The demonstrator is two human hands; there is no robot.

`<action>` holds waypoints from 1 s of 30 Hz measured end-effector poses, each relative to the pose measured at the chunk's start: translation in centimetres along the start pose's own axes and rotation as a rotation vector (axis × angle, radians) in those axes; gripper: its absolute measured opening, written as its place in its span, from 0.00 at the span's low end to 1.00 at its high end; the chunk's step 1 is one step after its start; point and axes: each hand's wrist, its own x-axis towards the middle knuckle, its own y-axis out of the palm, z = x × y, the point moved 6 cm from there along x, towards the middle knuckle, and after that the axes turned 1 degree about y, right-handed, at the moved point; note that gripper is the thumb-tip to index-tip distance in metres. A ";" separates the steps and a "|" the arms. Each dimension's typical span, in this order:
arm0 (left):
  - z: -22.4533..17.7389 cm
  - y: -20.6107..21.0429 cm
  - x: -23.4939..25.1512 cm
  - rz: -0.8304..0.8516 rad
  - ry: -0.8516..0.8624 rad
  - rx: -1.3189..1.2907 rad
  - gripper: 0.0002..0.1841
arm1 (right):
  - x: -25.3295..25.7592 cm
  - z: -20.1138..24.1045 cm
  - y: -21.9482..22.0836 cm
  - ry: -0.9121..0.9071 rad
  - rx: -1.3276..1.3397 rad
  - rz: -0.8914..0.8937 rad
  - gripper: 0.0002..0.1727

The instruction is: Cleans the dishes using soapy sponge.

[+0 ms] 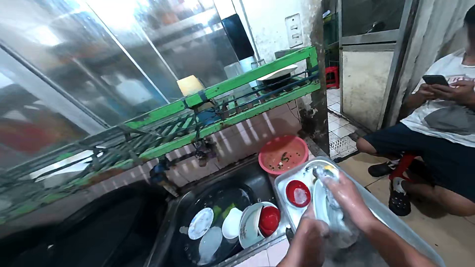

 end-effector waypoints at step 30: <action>-1.3 -3.9 0.6 -0.276 0.219 0.072 0.30 | 1.0 1.0 -0.4 0.048 0.284 -0.116 0.29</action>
